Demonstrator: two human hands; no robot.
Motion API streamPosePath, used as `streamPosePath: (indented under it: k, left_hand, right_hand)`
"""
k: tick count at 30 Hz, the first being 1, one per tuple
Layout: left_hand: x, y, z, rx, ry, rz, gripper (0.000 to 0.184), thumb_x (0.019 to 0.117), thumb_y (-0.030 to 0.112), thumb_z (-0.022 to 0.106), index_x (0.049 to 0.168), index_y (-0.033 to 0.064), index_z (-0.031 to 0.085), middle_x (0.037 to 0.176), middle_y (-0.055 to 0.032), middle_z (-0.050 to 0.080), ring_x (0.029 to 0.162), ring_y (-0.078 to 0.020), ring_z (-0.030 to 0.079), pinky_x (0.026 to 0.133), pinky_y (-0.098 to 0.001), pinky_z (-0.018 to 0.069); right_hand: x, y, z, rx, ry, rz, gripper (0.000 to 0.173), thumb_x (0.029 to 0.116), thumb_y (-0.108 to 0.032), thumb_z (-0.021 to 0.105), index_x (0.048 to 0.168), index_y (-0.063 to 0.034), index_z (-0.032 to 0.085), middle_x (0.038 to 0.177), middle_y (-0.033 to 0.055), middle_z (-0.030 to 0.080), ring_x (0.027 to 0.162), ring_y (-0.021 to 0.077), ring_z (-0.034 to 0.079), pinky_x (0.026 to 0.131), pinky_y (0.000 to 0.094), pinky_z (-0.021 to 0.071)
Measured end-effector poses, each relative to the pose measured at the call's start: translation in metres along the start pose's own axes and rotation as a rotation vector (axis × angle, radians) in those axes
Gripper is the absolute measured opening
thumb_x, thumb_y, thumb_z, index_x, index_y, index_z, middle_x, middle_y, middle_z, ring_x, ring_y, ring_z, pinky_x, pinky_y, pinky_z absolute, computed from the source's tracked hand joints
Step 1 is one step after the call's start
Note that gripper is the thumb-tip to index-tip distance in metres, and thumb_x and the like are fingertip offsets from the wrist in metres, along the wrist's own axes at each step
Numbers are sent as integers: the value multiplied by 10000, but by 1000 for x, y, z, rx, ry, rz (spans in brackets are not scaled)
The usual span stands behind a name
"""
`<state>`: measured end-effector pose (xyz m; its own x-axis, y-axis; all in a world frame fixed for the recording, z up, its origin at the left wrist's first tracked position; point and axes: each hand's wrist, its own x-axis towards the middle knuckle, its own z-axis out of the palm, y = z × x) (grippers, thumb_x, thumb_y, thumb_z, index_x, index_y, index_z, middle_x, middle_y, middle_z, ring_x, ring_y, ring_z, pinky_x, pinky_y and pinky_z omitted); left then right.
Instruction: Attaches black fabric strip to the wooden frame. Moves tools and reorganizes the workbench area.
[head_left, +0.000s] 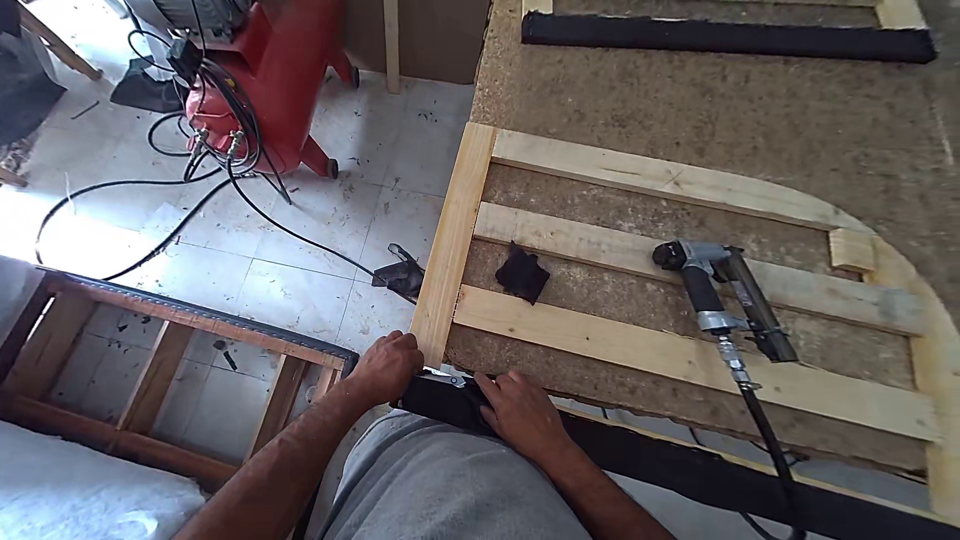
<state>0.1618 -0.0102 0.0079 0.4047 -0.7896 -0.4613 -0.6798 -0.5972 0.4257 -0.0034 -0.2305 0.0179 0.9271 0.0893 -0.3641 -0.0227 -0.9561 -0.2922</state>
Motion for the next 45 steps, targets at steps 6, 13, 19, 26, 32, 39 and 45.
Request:
streamPosePath:
  k: [6, 13, 19, 26, 32, 39, 45]
  left_hand:
    - [4, 0, -5, 98, -34, 49, 184, 1012, 147, 569, 995, 145, 753, 1067, -46, 657, 1095, -255, 599, 921, -448, 514]
    - [2, -1, 1, 89, 2, 41, 168, 985, 143, 591, 958, 163, 755, 1043, -22, 662, 1082, -237, 602, 899, -443, 517]
    - [4, -1, 2, 104, 27, 61, 179, 989, 156, 590, 945, 177, 762, 1020, -6, 662, 1064, -219, 600, 879, -434, 504]
    - [3, -1, 4, 59, 19, -17, 181, 1001, 198, 595, 978, 202, 775, 1070, 11, 680, 1086, -205, 605, 904, -435, 506]
    - [2, 0, 4, 55, 19, -31, 177, 999, 190, 597, 988, 203, 774, 1078, 13, 679, 1097, -204, 602, 922, -435, 498]
    - [1, 4, 5, 17, 40, -60, 172, 1000, 188, 608, 988, 191, 780, 1100, 6, 687, 1127, -220, 603, 949, -466, 496]
    - [0, 4, 8, 23, 51, -89, 167, 994, 199, 611, 978, 201, 777, 1090, 18, 685, 1116, -201, 602, 946, -448, 495]
  right_hand:
    - [0, 3, 10, -16, 114, -61, 382, 971, -228, 598, 1331, -118, 664, 901, 150, 703, 904, 358, 687, 802, 489, 560]
    - [0, 4, 22, -87, 204, -77, 374, 954, -237, 599, 1309, -163, 690, 859, 107, 693, 856, 316, 678, 788, 471, 545]
    - [-1, 5, 23, -141, 229, -115, 329, 956, -215, 612, 1269, -148, 691, 828, 100, 670, 825, 309, 664, 746, 453, 540]
    - [-1, 3, 21, -132, 168, -82, 360, 956, -242, 581, 1293, -158, 675, 884, 117, 683, 882, 326, 669, 802, 481, 534]
    - [5, -10, 17, -88, 58, -57, 395, 976, -268, 560, 1343, -144, 641, 935, 150, 687, 943, 357, 663, 845, 510, 517]
    - [5, -3, 25, -86, 189, -101, 340, 969, -203, 612, 1294, -132, 681, 851, 127, 686, 855, 334, 675, 785, 486, 544]
    - [13, -14, 14, -65, -9, -36, 404, 984, -270, 549, 1365, -151, 615, 978, 172, 685, 995, 377, 652, 885, 531, 497]
